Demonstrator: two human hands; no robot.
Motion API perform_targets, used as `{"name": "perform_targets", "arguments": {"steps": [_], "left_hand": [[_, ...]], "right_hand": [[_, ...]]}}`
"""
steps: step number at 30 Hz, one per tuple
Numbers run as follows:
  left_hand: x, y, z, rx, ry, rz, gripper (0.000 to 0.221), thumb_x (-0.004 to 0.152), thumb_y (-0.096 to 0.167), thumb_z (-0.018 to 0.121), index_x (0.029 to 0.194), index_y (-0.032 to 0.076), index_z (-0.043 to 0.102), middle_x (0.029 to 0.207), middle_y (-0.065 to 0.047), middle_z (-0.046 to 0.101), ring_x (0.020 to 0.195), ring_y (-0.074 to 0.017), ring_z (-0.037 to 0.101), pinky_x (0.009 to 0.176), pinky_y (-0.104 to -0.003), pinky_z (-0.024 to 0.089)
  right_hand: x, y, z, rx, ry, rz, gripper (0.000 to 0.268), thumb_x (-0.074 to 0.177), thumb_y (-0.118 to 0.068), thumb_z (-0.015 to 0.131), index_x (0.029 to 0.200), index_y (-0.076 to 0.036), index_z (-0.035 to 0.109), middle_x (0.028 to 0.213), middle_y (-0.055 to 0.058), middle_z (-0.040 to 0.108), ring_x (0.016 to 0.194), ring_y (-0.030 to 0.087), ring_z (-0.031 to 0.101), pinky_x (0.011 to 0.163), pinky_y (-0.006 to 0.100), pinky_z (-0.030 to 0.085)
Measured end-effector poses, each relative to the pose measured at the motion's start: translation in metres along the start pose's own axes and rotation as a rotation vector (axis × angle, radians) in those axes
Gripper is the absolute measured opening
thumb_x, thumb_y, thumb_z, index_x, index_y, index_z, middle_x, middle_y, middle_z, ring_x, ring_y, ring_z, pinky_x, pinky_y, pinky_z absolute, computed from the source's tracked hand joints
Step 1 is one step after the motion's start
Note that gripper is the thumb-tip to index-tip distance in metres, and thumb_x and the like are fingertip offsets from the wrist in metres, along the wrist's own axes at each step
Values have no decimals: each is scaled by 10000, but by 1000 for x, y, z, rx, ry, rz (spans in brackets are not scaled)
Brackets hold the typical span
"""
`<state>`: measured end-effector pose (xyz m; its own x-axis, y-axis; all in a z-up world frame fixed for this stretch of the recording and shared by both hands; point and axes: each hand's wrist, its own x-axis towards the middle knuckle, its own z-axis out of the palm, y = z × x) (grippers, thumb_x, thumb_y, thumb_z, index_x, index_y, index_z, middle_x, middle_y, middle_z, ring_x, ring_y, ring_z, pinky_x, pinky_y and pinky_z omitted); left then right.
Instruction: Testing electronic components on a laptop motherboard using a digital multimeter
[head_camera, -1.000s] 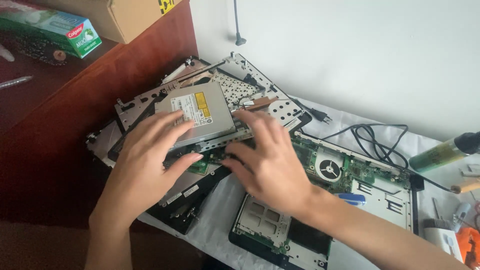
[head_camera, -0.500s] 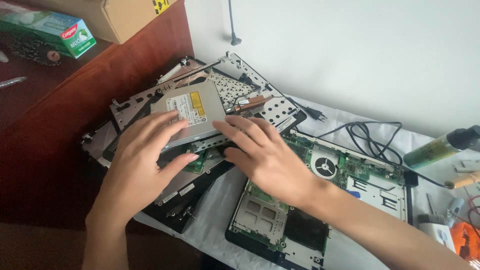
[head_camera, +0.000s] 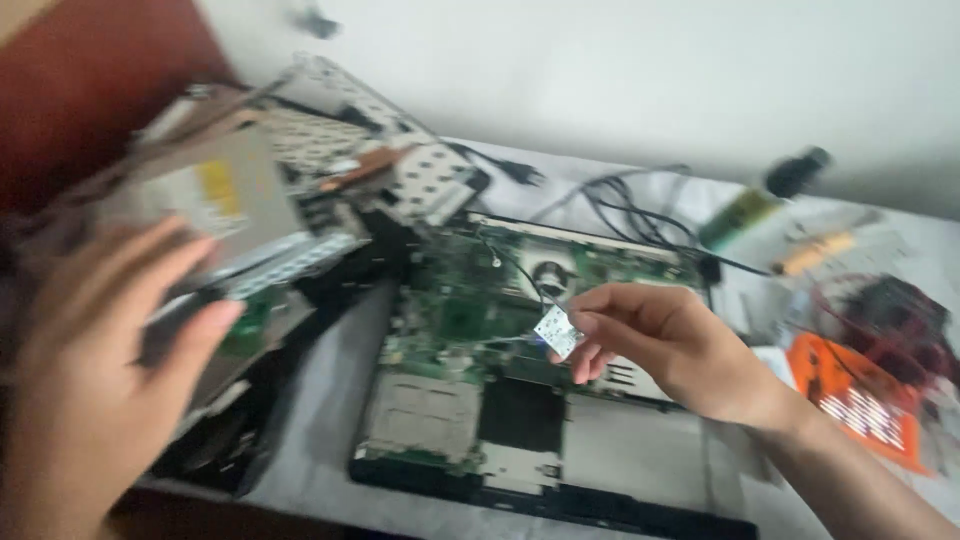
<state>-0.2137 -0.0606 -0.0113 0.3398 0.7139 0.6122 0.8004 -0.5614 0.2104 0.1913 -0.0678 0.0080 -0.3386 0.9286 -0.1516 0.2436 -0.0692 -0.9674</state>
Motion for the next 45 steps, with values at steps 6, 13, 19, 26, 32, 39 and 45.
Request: {"name": "perform_targets", "arguments": {"steps": [6,13,19,26,32,39,45], "left_hand": [[10,52,19,-226,125,-22,290,1106,-95,584,1369,-218,584,1465,-377,605,1454,-524,536,1350,-585,385],[76,141,61,-324,-101,276,334,901,213,761,1193,58,718,1184,-92,750,1075,-256,705,983,-391,545],[84,155,144,-239,-573,452,450,921,272,729,1293,41,626,1163,-131,714,1014,-272,691,937,-445,539],[98,161,145,-231,-619,350,374,874,-145,599,1217,4,602,986,-106,652,670,-171,659,536,-280,610],[84,154,171,-195,-641,388,451,912,265,740,1288,38,641,1153,-148,654,931,-248,678,798,-391,599],[92,144,158,-213,-608,194,275,970,182,653,1212,55,618,1055,-87,677,814,-205,648,693,-339,586],[91,124,155,-51,-367,-16,324,1000,187,644,1286,35,632,1033,-81,647,828,-186,630,769,-372,556]], "right_hand": [[-35,29,-46,-22,156,-4,269,935,-79,636,1154,49,723,882,197,835,781,251,836,723,339,718],[-38,73,-63,-1071,523,-530,197,916,3,737,1109,-35,744,960,76,788,743,152,717,623,296,598],[-43,81,-60,-1122,546,-584,146,909,16,731,1048,-27,734,1036,83,748,916,241,717,772,368,614],[-47,82,-56,-1085,577,-494,99,908,-23,743,970,-98,727,1010,16,718,906,183,689,636,314,561],[-47,79,-53,-1018,540,-472,59,906,-26,744,923,-71,710,983,45,720,902,197,692,640,311,575],[-46,82,-52,-1034,560,-467,91,916,-24,743,894,-79,675,982,40,702,888,201,673,657,305,552],[-42,78,-50,-1013,340,-540,140,932,-181,756,992,-72,692,942,47,698,846,233,667,765,354,557]]}}
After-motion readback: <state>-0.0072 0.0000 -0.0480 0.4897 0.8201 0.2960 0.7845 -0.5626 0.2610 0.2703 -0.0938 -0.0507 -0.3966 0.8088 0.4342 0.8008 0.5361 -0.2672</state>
